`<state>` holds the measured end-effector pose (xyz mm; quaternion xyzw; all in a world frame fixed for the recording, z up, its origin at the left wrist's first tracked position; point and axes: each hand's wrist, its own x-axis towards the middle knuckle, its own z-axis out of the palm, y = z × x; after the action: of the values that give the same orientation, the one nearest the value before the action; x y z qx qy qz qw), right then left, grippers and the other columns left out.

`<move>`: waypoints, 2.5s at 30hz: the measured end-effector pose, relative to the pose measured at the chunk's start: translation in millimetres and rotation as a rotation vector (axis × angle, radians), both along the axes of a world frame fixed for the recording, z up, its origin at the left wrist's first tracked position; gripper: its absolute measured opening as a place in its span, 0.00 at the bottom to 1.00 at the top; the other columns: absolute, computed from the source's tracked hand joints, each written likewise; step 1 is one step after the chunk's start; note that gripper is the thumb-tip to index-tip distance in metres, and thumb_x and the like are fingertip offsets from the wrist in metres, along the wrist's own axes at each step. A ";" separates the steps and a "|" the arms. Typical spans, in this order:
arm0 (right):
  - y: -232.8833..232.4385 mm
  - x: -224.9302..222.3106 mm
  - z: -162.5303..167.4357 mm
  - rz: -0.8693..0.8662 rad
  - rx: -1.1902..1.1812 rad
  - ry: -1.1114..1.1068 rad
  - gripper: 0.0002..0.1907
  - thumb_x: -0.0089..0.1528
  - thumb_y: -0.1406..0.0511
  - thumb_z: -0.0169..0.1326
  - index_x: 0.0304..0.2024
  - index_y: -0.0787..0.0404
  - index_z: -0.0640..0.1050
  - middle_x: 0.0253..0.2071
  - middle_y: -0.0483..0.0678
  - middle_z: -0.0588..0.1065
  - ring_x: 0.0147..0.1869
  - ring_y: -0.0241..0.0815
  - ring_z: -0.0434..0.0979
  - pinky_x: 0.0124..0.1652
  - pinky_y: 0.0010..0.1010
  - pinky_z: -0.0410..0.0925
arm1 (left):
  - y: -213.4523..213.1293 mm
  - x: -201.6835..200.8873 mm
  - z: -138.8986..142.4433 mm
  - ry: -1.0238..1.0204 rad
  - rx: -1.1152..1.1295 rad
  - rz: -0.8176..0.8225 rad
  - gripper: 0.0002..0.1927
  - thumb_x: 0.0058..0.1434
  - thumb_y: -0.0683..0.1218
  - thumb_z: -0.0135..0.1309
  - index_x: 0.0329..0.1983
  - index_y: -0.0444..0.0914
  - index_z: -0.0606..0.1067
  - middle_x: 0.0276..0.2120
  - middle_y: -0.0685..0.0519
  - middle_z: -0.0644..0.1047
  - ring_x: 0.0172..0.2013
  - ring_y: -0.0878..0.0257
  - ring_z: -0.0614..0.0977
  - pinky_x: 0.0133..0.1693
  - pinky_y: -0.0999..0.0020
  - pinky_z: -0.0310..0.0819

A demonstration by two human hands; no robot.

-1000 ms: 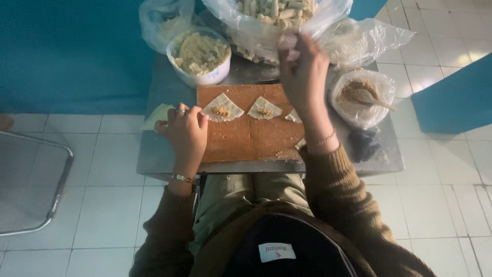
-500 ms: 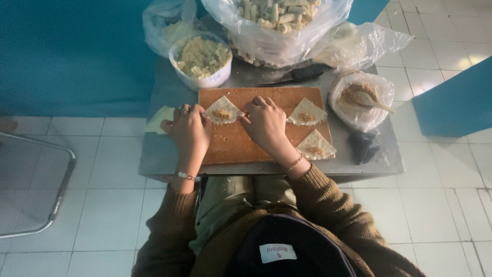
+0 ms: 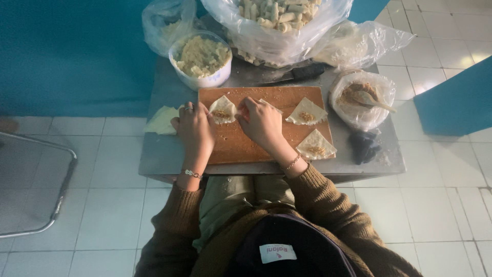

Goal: The person spoons brown filling from a bowl onto triangular dough wrappers laid out on a wooden board, then folds and pinches each wrapper closed into stuffed pastries. They use a knife to scrape the board surface between batches and reach into a bag of dough pieces to set out new wrappers.

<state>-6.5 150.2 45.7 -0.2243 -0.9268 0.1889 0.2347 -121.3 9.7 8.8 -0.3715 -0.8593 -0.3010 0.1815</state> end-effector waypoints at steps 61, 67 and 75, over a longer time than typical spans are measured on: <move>0.6 -8.3 7.7 0.443 -0.085 0.019 0.39 0.59 0.65 0.63 0.70 0.52 0.60 0.46 0.47 0.82 0.49 0.55 0.82 0.45 0.43 0.75 | 4.6 -58.8 -11.2 -0.261 -0.039 -0.375 0.07 0.54 0.53 0.67 0.30 0.46 0.85 0.41 0.59 0.76 0.53 0.55 0.70 0.51 0.46 0.54; 3.0 -15.3 -8.8 0.376 0.006 0.055 0.29 0.64 0.66 0.59 0.66 0.51 0.65 0.39 0.48 0.82 0.42 0.52 0.83 0.38 0.43 0.75 | 9.7 -62.3 -15.2 -0.342 -0.091 -0.314 0.06 0.55 0.52 0.66 0.31 0.47 0.86 0.39 0.58 0.77 0.50 0.54 0.72 0.47 0.47 0.56; 21.3 -36.6 -20.6 0.339 -0.154 0.094 0.06 0.56 0.66 0.63 0.35 0.58 0.82 0.31 0.49 0.82 0.35 0.45 0.85 0.37 0.34 0.77 | 7.4 -59.5 -0.3 -0.392 0.180 -0.598 0.06 0.55 0.39 0.66 0.35 0.37 0.81 0.30 0.53 0.77 0.32 0.60 0.82 0.35 0.68 0.74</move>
<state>-43.2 171.4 25.1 -0.0731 -0.9220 0.3066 0.2248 -180.8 17.0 8.5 -0.5240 -0.7015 -0.4804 -0.0505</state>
